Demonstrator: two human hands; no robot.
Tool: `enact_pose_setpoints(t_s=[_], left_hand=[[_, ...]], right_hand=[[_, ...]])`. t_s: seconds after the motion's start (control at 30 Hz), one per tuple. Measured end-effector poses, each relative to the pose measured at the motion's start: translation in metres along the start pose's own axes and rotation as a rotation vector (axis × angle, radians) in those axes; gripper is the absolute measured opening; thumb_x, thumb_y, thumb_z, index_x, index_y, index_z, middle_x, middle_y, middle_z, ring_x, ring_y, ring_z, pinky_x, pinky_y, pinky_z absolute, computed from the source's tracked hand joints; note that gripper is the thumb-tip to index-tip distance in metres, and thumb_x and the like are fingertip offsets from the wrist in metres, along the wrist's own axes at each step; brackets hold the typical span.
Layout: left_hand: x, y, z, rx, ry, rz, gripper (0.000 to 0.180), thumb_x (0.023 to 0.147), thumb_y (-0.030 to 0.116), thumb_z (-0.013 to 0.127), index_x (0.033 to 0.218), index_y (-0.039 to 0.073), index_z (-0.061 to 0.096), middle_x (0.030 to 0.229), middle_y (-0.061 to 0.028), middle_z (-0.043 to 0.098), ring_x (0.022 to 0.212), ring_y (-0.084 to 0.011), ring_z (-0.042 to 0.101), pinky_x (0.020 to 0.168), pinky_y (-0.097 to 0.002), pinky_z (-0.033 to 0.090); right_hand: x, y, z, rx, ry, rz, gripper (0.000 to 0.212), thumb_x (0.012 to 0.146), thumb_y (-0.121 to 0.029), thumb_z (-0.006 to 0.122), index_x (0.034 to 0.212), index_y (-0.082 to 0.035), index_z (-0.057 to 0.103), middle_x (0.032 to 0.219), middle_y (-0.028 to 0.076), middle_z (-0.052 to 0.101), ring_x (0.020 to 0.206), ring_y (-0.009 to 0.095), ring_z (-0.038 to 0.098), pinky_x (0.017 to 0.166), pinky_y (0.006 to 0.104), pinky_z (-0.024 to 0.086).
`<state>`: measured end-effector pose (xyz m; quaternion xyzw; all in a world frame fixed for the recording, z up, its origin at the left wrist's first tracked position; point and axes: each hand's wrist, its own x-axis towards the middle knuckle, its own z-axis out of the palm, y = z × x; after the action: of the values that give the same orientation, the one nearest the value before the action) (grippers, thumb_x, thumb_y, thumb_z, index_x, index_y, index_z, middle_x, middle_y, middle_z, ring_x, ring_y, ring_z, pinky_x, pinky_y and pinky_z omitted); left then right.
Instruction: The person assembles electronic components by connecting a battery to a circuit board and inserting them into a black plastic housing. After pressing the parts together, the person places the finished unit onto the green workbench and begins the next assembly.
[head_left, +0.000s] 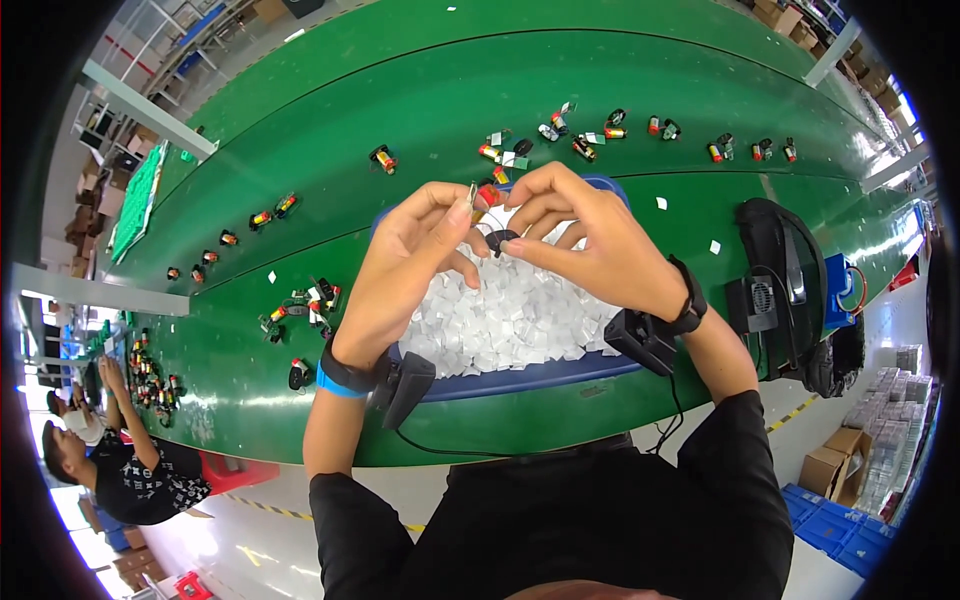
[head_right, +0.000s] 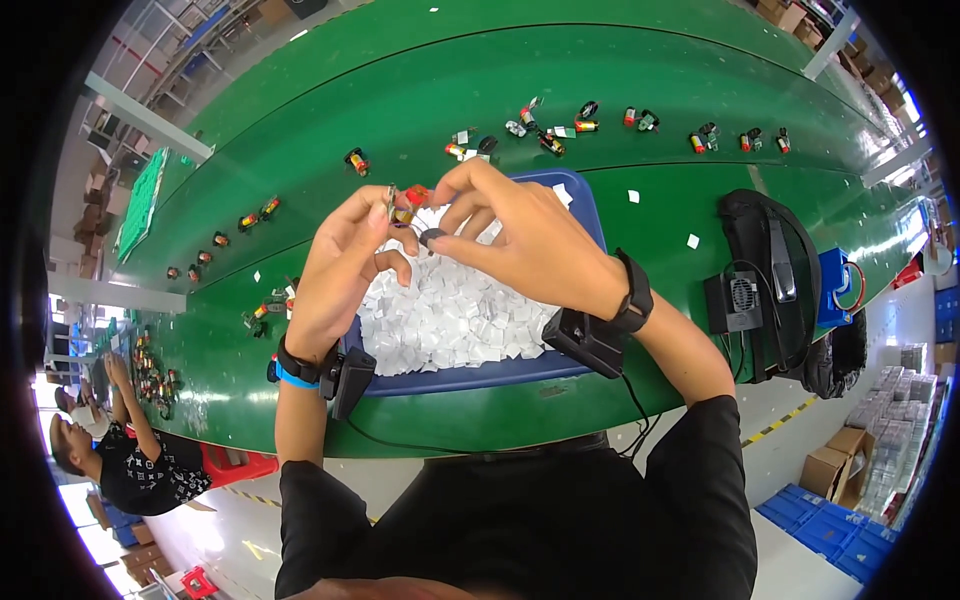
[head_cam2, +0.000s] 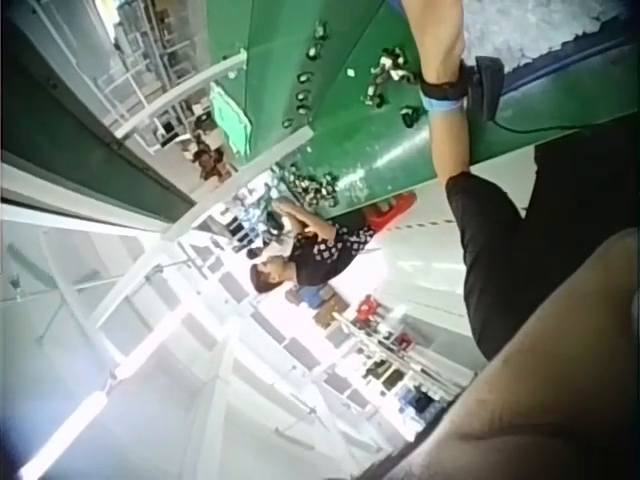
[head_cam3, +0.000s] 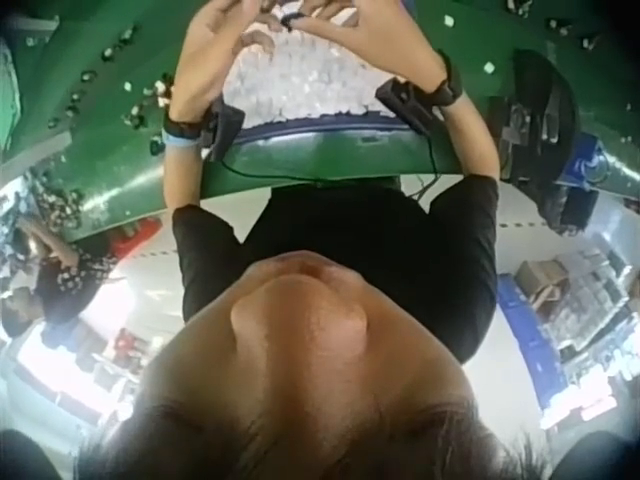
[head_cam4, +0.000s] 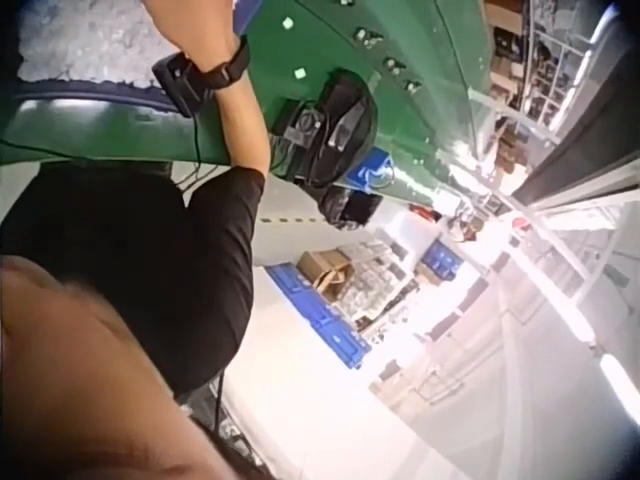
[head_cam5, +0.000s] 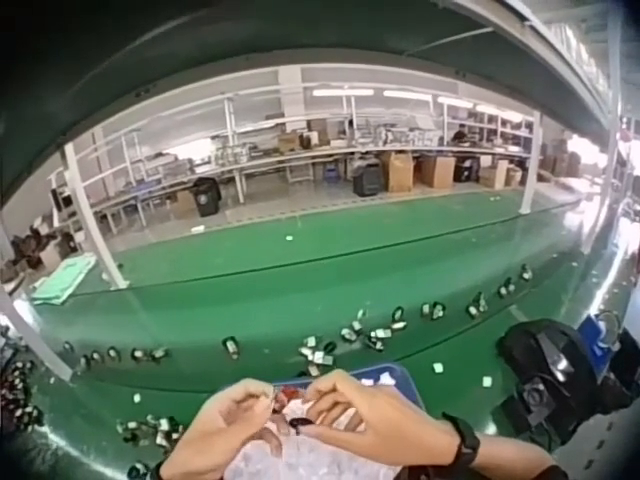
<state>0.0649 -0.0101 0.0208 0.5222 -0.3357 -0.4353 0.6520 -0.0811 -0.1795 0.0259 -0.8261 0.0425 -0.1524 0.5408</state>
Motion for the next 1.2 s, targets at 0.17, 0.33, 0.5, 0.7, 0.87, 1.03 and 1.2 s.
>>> enact_pose_setpoints(t_s=[0.17,0.33,0.5,0.7,0.87,1.03,1.2], left_hand=[[0.001,-0.002,0.005,0.167,0.097,0.062,0.036,0.103,0.033,0.051,0.116,0.000,0.057,0.112,-0.0092,0.060,0.085,-0.0153,0.060,0.060,-0.0285,0.053],[0.003,-0.004,-0.003,0.124,0.091,-0.003,0.034,0.104,0.030,0.051,0.114,-0.001,0.059,0.105,-0.0063,0.062,0.083,-0.0133,0.059,0.061,-0.0275,0.052],[0.004,-0.007,-0.001,0.144,0.095,-0.023,0.036,0.105,0.030,0.046,0.116,0.000,0.060,0.109,-0.0077,0.062,0.084,-0.0125,0.056,0.059,-0.0281,0.050],[0.003,0.002,-0.003,0.110,0.020,-0.037,0.035,0.102,0.030,0.054,0.117,-0.001,0.059,0.106,-0.0068,0.062,0.082,-0.0115,0.057,0.059,-0.0276,0.050],[0.000,0.002,-0.001,0.014,-0.007,0.039,0.032,0.094,0.018,0.067,0.117,-0.002,0.059,0.102,-0.0063,0.062,0.084,-0.0114,0.061,0.058,-0.0262,0.052],[0.003,-0.008,0.005,0.176,0.186,0.237,0.031,0.084,0.005,0.076,0.111,-0.001,0.062,0.103,-0.0080,0.064,0.085,-0.0122,0.065,0.057,-0.0245,0.053],[-0.001,-0.010,0.018,0.321,0.342,0.325,0.032,0.079,0.003,0.080,0.106,0.000,0.064,0.099,-0.0081,0.067,0.079,-0.0098,0.064,0.055,-0.0223,0.051]], right_hand=[[-0.001,0.007,-0.002,0.061,-0.052,0.009,0.033,0.089,-0.012,0.071,0.115,-0.003,0.054,0.094,0.005,0.065,0.080,0.010,0.065,0.060,0.0227,0.053],[-0.002,-0.001,-0.009,0.331,-0.124,0.173,0.029,0.092,-0.013,0.068,0.116,-0.003,0.055,0.096,0.004,0.065,0.085,0.009,0.065,0.061,0.0225,0.053],[-0.002,0.001,-0.008,0.272,-0.150,0.143,0.026,0.092,-0.011,0.067,0.115,-0.002,0.056,0.097,0.004,0.065,0.088,0.009,0.065,0.063,0.0226,0.054],[0.000,0.007,-0.010,0.065,-0.030,-0.015,0.024,0.092,-0.008,0.066,0.113,0.000,0.058,0.103,0.006,0.065,0.089,0.011,0.065,0.067,0.0240,0.056],[0.000,0.008,-0.011,0.039,-0.004,-0.023,0.026,0.090,-0.006,0.068,0.113,0.001,0.058,0.106,0.008,0.065,0.090,0.012,0.065,0.069,0.0240,0.056],[-0.001,0.008,-0.005,-0.208,0.242,-0.236,0.025,0.088,-0.005,0.070,0.111,0.000,0.060,0.105,0.007,0.065,0.090,0.012,0.065,0.067,0.0235,0.055],[-0.006,0.000,-0.001,-0.212,0.101,-0.238,0.023,0.086,-0.006,0.073,0.106,-0.001,0.063,0.099,0.006,0.066,0.084,0.012,0.066,0.064,0.0236,0.053]])
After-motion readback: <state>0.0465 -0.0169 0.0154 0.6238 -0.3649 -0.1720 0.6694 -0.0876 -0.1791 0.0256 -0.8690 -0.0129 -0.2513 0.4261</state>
